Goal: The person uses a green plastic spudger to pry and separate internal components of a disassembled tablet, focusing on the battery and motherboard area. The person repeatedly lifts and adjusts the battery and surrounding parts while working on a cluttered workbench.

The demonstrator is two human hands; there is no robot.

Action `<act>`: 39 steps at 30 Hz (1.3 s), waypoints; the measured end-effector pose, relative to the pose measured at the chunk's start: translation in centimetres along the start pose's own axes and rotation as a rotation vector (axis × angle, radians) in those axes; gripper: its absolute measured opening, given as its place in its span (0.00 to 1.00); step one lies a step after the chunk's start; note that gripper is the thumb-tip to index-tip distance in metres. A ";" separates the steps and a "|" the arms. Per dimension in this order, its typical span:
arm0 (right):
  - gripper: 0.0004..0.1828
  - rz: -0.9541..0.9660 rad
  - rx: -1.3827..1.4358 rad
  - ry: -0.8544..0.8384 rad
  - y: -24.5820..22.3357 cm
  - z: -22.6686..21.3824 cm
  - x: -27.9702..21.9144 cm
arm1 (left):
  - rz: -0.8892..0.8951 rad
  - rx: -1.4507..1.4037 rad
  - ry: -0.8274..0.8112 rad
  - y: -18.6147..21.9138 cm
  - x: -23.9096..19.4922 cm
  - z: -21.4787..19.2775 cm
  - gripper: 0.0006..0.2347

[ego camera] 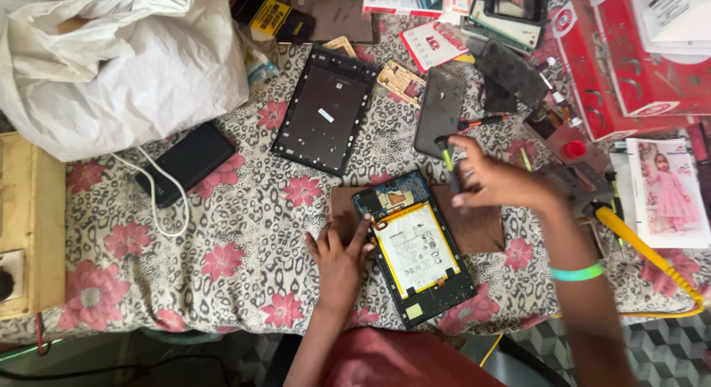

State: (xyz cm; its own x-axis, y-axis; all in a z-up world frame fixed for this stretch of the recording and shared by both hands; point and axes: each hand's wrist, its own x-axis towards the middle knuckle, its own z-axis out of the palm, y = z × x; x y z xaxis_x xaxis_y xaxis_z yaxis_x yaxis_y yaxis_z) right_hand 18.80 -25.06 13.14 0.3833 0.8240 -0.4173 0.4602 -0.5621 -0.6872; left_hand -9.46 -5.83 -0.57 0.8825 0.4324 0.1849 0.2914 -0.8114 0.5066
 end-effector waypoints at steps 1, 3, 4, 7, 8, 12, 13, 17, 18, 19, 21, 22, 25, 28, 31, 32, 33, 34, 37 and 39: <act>0.67 -0.022 0.192 -0.014 -0.7 1.0 -0.1 | -0.010 -0.002 -0.002 0.4 0.3 -0.2 0.23; 0.70 -0.106 0.460 0.019 -1.4 2.9 0.1 | -0.024 -0.033 0.011 1.0 1.0 -0.5 0.23; 0.69 -0.173 0.541 0.063 -1.4 4.2 0.9 | -0.037 -0.042 0.014 1.0 1.3 -0.7 0.22; 0.64 -0.335 0.647 0.242 -0.9 7.7 3.5 | -0.044 -0.028 0.094 1.0 2.6 -0.4 0.22; 0.62 -0.383 0.655 0.310 -0.7 8.7 4.4 | -0.059 -0.044 0.104 0.9 2.8 -0.3 0.23; 0.54 -0.586 0.547 0.678 -0.3 13.3 7.3 | -0.066 -0.083 0.169 0.4 3.0 -0.2 0.25; 0.53 -0.607 0.503 0.741 -0.4 14.3 7.6 | -0.052 -0.085 0.191 0.3 3.0 -0.3 0.25; 0.52 -0.588 0.360 0.912 -0.3 16.6 7.8 | -0.066 -0.126 0.192 0.3 2.9 -0.2 0.26; 0.52 -0.623 0.310 0.925 -0.3 16.6 7.9 | -0.066 -0.133 0.192 0.3 3.0 -0.4 0.26; 0.52 -0.657 0.260 0.937 -0.3 16.6 7.9 | -0.067 -0.141 0.192 0.4 3.2 -0.5 0.26; 0.53 -0.675 0.180 0.967 -0.2 16.6 7.9 | -0.082 -0.157 0.183 0.4 3.3 -0.6 0.25; 0.53 -0.656 0.153 0.987 -0.1 16.8 7.9 | -0.091 -0.165 0.175 0.4 3.2 -0.7 0.25; 0.53 -0.642 0.155 0.984 0.3 17.2 7.9 | -0.080 -0.168 0.191 0.5 3.2 -0.7 0.25; 0.54 -0.657 0.135 0.993 0.6 17.2 8.2 | -0.093 -0.164 0.180 0.6 3.4 -0.7 0.25; 0.53 -0.721 0.141 0.997 0.6 17.3 8.3 | -0.075 -0.130 0.174 0.5 3.3 -0.6 0.23; 0.53 -0.750 0.152 0.997 0.6 17.2 8.3 | -0.073 -0.131 0.179 0.5 3.3 -0.6 0.23; 0.54 -0.724 0.126 1.025 0.7 17.1 8.4 | -0.071 -0.131 0.183 0.4 3.4 -0.6 0.22; 0.54 -0.693 0.102 1.052 0.7 17.2 8.3 | -0.069 -0.132 0.183 0.4 3.3 -0.5 0.22; 0.55 -0.670 0.079 1.077 0.9 17.4 8.5 | -0.068 -0.143 0.192 0.4 3.2 -0.4 0.22; 0.55 -0.689 0.060 1.064 1.1 17.6 8.5 | -0.070 -0.145 0.190 0.4 3.2 -0.4 0.22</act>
State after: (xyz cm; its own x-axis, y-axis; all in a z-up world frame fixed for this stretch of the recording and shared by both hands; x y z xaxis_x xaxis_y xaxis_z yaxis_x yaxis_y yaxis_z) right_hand 8.45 -17.43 -1.64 0.5443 0.4631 0.6995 0.7937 -0.0143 -0.6082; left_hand -6.71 -4.63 0.53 0.7729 0.5630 0.2928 0.2814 -0.7176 0.6371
